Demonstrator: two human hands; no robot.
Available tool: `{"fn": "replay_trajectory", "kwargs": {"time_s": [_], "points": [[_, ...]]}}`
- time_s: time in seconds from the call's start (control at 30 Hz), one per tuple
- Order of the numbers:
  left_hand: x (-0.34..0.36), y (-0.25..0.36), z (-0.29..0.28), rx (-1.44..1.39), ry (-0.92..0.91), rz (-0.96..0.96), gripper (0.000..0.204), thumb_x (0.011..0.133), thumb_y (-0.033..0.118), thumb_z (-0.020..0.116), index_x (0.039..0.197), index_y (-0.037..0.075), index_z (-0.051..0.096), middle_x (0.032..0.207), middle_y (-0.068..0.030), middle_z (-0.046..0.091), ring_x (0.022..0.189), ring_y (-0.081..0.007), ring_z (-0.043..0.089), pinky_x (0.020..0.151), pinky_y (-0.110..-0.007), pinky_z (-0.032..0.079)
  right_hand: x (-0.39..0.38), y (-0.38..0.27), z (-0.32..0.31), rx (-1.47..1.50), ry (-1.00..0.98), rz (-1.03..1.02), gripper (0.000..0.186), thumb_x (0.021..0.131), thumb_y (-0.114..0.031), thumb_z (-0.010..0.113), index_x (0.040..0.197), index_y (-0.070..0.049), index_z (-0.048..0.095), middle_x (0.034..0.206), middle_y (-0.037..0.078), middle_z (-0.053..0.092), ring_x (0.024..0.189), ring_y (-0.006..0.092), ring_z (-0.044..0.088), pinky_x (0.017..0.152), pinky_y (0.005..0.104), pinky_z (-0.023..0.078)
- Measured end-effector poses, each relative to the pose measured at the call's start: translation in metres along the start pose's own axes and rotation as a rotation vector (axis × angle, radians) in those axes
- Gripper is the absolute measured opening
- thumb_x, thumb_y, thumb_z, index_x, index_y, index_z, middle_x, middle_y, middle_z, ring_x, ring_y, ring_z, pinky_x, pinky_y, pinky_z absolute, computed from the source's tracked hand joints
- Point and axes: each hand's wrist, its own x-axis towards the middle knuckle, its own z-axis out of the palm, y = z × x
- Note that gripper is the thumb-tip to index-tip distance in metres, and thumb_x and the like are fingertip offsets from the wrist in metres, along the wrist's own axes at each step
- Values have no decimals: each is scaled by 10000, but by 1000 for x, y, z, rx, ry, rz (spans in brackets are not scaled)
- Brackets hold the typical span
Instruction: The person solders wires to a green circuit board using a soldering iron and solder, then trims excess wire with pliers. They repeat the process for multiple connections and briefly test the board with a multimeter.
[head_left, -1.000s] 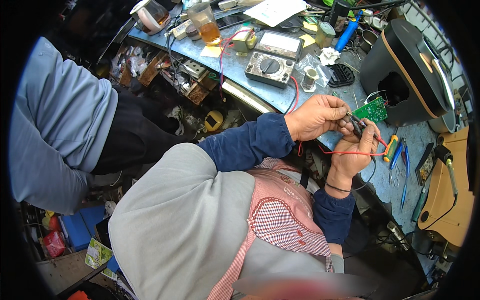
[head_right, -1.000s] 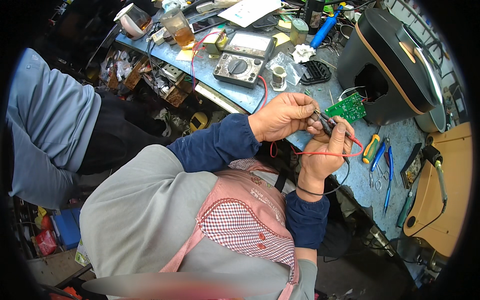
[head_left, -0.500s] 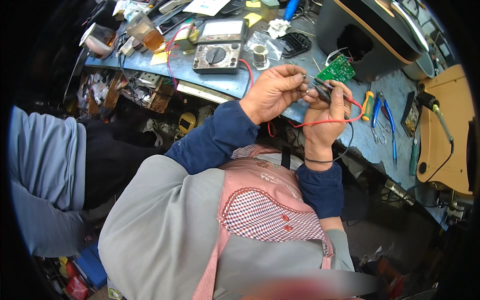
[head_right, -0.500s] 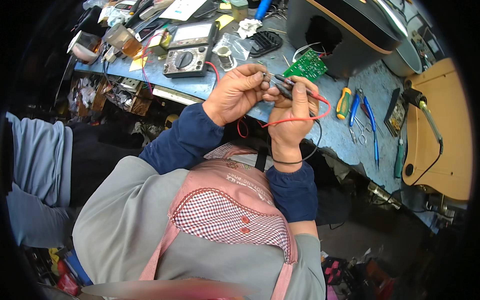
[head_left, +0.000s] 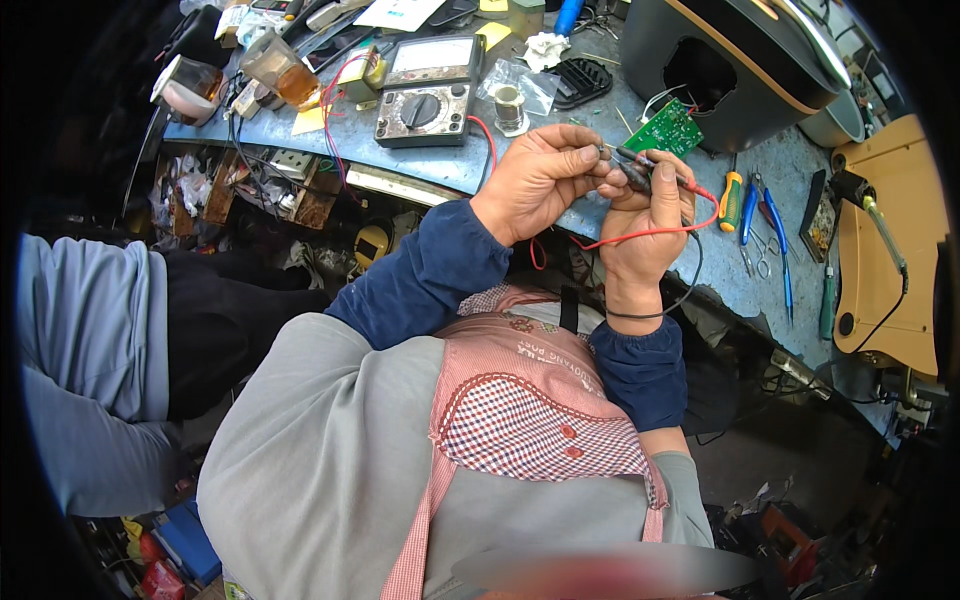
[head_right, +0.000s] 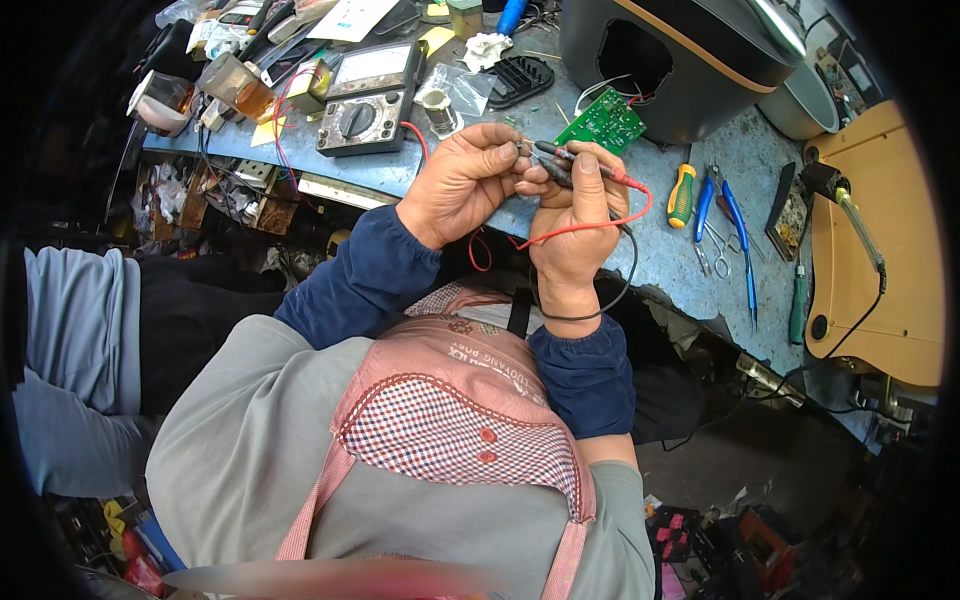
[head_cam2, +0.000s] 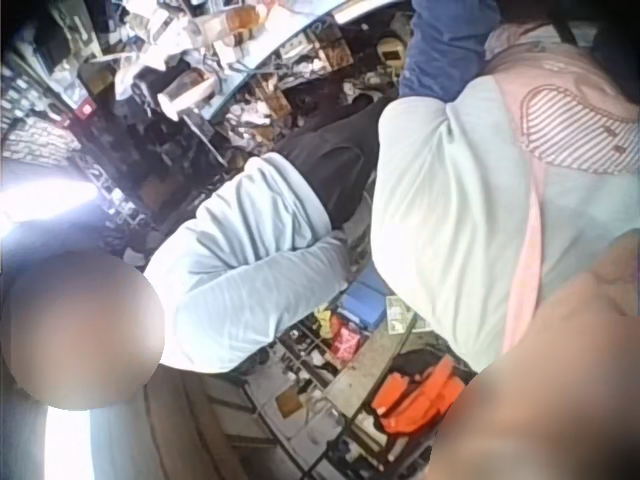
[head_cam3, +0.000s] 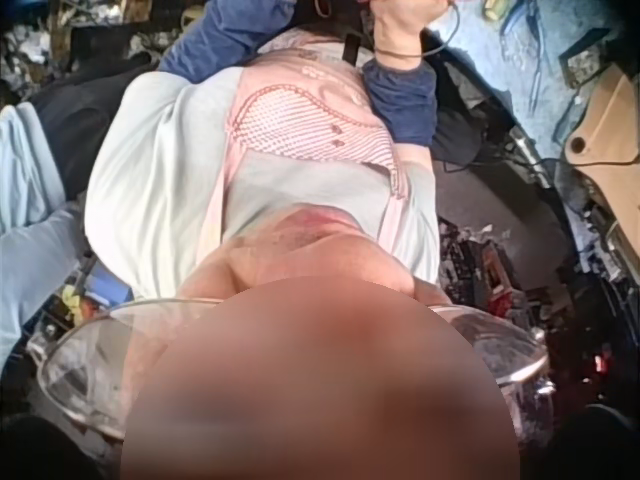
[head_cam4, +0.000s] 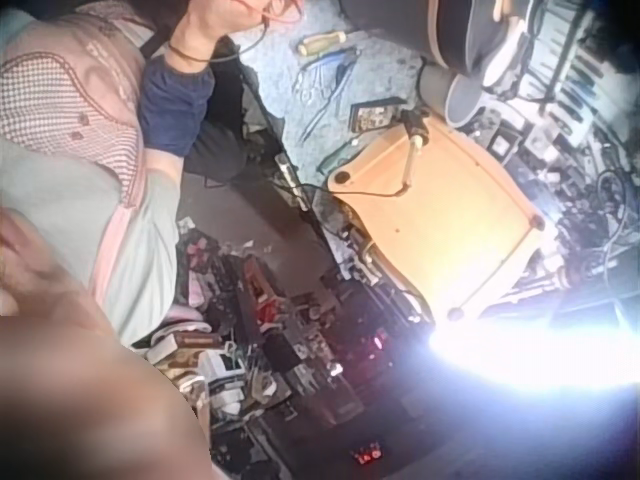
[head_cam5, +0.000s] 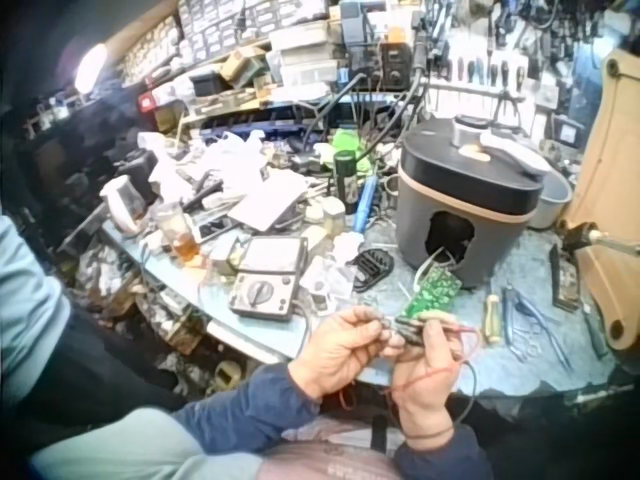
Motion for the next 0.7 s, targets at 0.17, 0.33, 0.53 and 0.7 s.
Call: {"fn": "replay_trajectory", "kwargs": {"time_s": [0.17,0.33,0.53,0.7], "points": [[-1,1,1,23,19,1,163,1032,17,716,1188,-17,749,1027,-145,781,982,-248,766,875,-384,633,0,1,-1,-2,12,10,207,1151,-156,519,1203,16,620,1023,170,724,794,257,764,698,365,678],[0,0,-1,31,15,-18,155,1024,-12,713,1173,-28,749,1042,-153,773,982,-272,763,868,-400,638,-3,0,-1,-14,49,2,204,1139,-154,550,1212,26,611,979,183,735,784,268,766,695,378,676],[0,0,-1,12,23,-25,147,1017,-36,710,1161,-54,735,1062,-166,777,983,-281,776,888,-385,654,-2,-1,0,-42,32,-24,234,1151,-171,538,1204,44,613,978,188,735,783,241,762,684,340,669],[1,-2,-4,11,55,-21,141,1016,-42,711,1154,-42,736,1067,-157,779,985,-274,781,896,-383,659,-2,0,1,-81,59,-27,242,1151,-186,547,1194,39,626,987,184,739,783,234,757,676,317,659]]}}
